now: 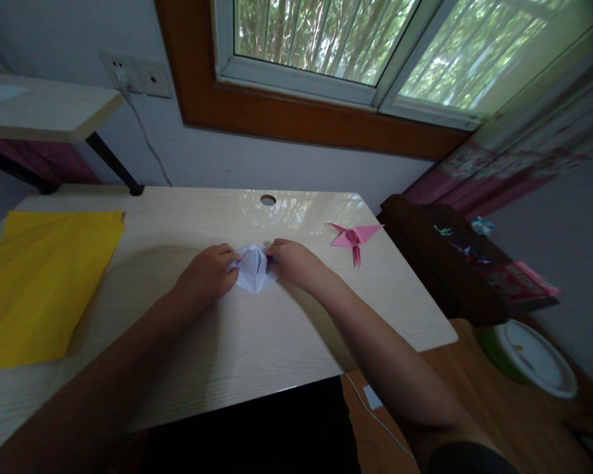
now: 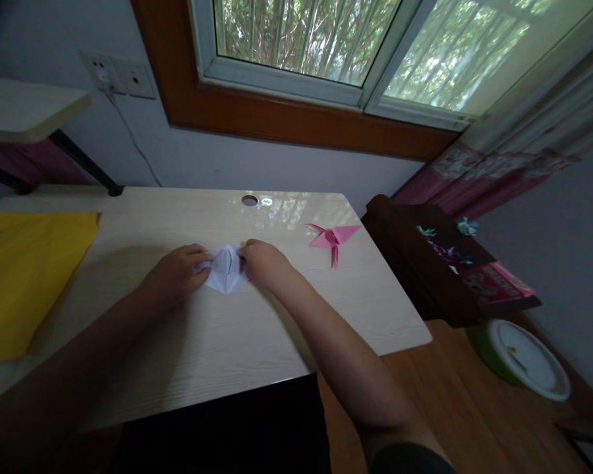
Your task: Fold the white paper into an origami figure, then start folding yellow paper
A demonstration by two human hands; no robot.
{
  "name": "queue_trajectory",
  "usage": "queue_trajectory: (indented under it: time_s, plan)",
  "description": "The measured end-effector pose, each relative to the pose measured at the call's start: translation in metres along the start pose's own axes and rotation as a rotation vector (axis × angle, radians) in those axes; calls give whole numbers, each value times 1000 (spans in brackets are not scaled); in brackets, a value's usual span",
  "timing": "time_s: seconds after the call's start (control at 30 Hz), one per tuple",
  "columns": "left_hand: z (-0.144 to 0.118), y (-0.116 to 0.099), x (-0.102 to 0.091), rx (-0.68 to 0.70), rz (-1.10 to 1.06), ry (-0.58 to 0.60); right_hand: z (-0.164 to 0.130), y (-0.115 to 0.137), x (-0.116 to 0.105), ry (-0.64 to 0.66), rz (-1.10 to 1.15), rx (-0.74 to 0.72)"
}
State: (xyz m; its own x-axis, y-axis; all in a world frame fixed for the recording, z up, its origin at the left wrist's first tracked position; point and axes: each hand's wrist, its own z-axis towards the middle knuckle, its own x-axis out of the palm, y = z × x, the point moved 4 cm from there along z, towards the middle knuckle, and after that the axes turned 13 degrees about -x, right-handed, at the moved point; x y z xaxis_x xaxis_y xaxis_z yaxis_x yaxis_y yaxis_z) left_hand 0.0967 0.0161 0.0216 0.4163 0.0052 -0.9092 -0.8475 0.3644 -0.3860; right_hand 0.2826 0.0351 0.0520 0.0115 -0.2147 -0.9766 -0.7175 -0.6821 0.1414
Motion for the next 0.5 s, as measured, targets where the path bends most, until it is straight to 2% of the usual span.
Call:
queue_trajectory:
  time_s: [0.1, 0.17, 0.27, 0.5]
  plan:
    - [0, 2, -3, 8, 68, 87, 12, -1, -10, 72, -35, 1]
    - [0, 2, -6, -1, 82, 131, 20, 2, -12, 181, -90, -71]
    - [0, 3, -9, -36, 79, 146, 29, 4, -13, 244, -128, -101]
    - [-1, 2, -10, -109, 119, 48, 19, 1, -11, 89, -86, -184]
